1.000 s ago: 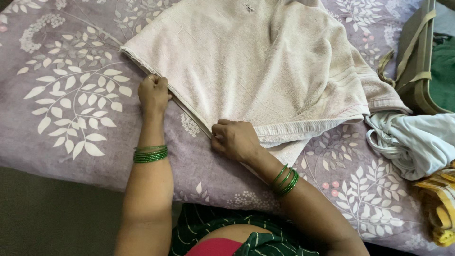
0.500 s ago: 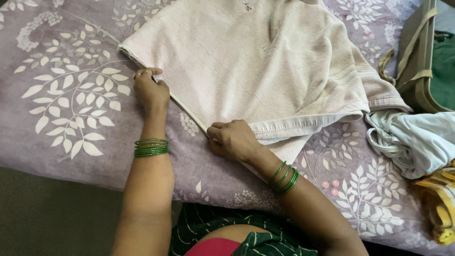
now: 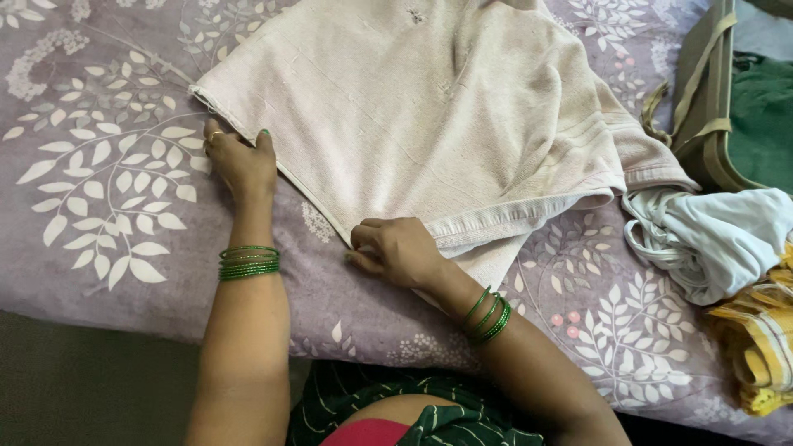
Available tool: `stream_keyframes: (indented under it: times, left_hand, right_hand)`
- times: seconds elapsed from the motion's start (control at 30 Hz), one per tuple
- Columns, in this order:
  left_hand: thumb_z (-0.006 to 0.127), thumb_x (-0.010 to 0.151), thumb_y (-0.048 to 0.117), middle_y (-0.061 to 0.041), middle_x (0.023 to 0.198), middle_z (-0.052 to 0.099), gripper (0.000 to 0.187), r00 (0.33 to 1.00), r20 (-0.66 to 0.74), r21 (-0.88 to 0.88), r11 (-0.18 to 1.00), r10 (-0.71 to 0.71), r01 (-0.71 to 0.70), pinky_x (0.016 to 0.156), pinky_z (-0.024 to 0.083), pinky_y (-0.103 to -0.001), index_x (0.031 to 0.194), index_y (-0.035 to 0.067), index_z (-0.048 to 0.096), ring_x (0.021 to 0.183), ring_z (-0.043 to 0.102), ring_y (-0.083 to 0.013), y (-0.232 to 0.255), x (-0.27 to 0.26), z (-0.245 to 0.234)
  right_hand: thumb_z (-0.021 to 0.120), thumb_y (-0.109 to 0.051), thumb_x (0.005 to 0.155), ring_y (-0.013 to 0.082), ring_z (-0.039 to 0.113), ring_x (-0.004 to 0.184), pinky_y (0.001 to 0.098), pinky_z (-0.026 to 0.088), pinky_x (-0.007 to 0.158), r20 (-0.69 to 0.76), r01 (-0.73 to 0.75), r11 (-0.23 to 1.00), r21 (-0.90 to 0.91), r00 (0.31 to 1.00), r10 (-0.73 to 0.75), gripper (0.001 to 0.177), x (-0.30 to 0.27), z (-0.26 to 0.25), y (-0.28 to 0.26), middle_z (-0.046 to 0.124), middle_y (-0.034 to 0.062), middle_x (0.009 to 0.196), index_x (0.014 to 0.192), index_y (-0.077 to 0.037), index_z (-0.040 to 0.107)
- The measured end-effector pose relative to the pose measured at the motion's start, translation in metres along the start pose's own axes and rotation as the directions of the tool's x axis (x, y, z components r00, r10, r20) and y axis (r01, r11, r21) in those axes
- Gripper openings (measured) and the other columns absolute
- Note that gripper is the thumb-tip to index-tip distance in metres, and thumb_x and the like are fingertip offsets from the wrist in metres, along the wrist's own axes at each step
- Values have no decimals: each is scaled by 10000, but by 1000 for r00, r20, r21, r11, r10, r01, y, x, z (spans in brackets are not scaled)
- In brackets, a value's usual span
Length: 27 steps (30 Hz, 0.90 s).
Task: The person folds a light-colored towel by smoothing it on a bed, bringing the edges together to form a triangle, and then folding it into a smaller rectangle.
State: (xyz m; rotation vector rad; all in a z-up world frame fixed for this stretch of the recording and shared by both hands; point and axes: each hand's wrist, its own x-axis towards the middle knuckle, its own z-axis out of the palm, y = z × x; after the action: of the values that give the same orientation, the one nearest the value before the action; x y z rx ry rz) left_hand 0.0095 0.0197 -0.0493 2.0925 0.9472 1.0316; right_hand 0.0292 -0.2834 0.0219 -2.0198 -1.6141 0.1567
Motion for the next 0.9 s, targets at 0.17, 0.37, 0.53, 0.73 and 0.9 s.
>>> stream_keyframes:
  times: [0.17, 0.37, 0.53, 0.73, 0.9]
  left_hand:
    - [819, 863, 240, -387, 1397, 464, 914, 987, -20, 269, 950, -161, 161, 1084, 444, -478, 1452, -208, 282, 1284, 522, -458, 23, 6, -7]
    - [764, 912, 256, -259, 1254, 662, 565, 890, -18, -102, 886, -456, 452, 975, 533, -430, 1287, -110, 555, 1116, 687, -345, 31, 33, -11]
    - [738, 879, 119, -209, 1147, 733, 387, 853, 76, -650, 623, -516, 435, 907, 620, -344, 1154, -136, 645, 1013, 760, -258, 8, 66, 14]
    - [683, 820, -52, -229, 1145, 707, 365, 809, 207, -841, 323, -550, 435, 939, 640, -404, 1166, -133, 597, 1008, 754, -311, -6, 100, 30]
    - [608, 716, -159, -238, 1172, 669, 443, 850, 198, -908, 235, -488, 346, 948, 655, -443, 1152, -109, 547, 1048, 743, -360, -3, 100, 42]
  right_hand:
    - [697, -297, 920, 263, 720, 723, 404, 548, 633, -11, -31, 992, 126, 999, 33, 196, -8, -11, 3, 725, 46, 874, 970, -108, 679]
    - [660, -140, 881, 307, 721, 985, 413, 566, 832, 25, 22, 946, 324, 999, -32, 370, -17, -23, 9, 703, 118, 1106, 1246, -91, 631]
    - [635, -114, 918, 301, 706, 1001, 422, 540, 847, 69, -1, 948, 320, 997, -23, 330, -19, -29, 4, 691, 98, 1101, 1247, -100, 653]
    - [644, -109, 924, 291, 713, 964, 411, 551, 826, 64, 4, 940, 340, 998, -28, 314, -18, -28, 10, 687, 93, 1066, 1237, -110, 665]
    - [632, -103, 940, 218, 724, 941, 375, 570, 850, 47, -27, 889, 458, 999, 6, 318, -20, -27, 18, 704, 75, 1074, 1256, -99, 663]
